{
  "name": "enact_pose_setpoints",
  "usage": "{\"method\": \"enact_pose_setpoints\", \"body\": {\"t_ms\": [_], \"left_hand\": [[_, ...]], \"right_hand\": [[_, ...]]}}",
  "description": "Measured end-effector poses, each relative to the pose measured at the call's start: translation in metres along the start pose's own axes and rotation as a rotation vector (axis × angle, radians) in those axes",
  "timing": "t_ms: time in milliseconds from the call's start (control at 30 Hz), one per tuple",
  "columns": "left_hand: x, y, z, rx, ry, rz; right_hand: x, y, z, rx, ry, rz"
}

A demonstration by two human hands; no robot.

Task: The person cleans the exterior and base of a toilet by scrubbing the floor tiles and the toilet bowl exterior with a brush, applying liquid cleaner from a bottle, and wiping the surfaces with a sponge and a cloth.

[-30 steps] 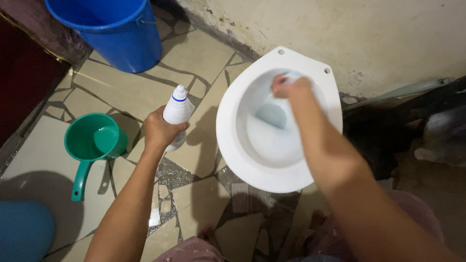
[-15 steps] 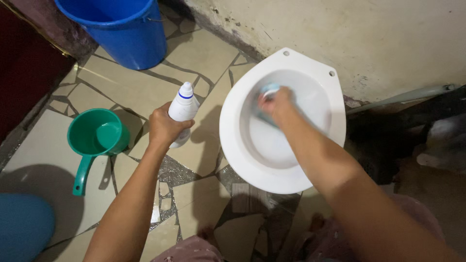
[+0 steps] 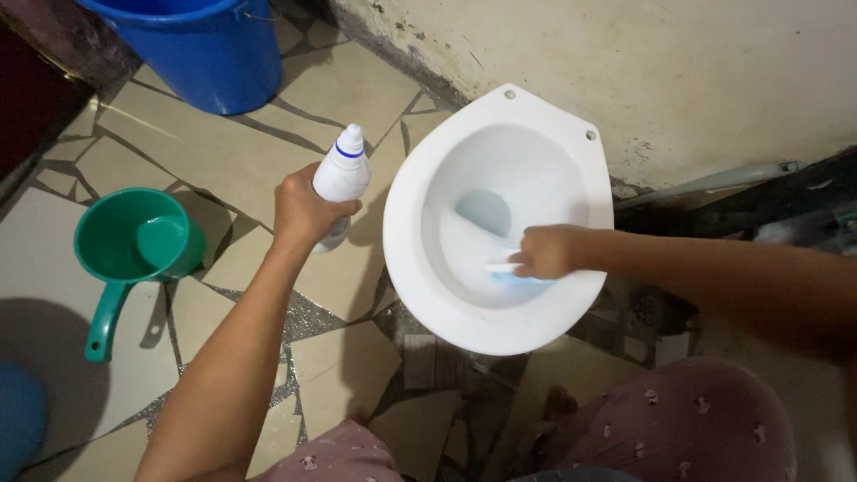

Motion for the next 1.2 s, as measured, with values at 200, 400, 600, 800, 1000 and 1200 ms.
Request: {"method": "enact_pose_setpoints", "body": {"t_ms": [200,400,600,800,1000,1200], "left_hand": [[0.002,0.002,0.003,0.008,0.011,-0.037],[-0.001,0.000,0.002,0.037,-0.018,-0.023],[-0.005,-0.002,-0.007,0.040,-0.036,-0.012],[-0.010,-0.007,-0.010,0.048,-0.063,-0.009],[-0.011,-0.007,-0.006,0.071,-0.063,-0.001],[-0.012,-0.003,-0.002,0.080,-0.058,0.025]], "right_hand": [[-0.039,-0.049,-0.013,-0.656,-0.112,-0.168],[-0.011,-0.101,-0.016,-0.924,-0.547,-0.712],[0.050,-0.055,-0.028,-0.875,-0.295,-0.482],[0.070,-0.068,-0.020,-1.034,-0.517,-0.727],[0.085,-0.077,-0.050,-0.320,0.081,-0.175],[0.013,-0.101,-0.019,-1.108,-0.297,-0.468]]}}
Point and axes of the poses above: each hand's wrist, its own x-axis towards the middle knuckle, its own y-axis out of the palm, z = x × y, the point moved 4 cm from there along x, towards the middle knuckle, and after that the axes turned 12 degrees about x, right-handed, at the moved point
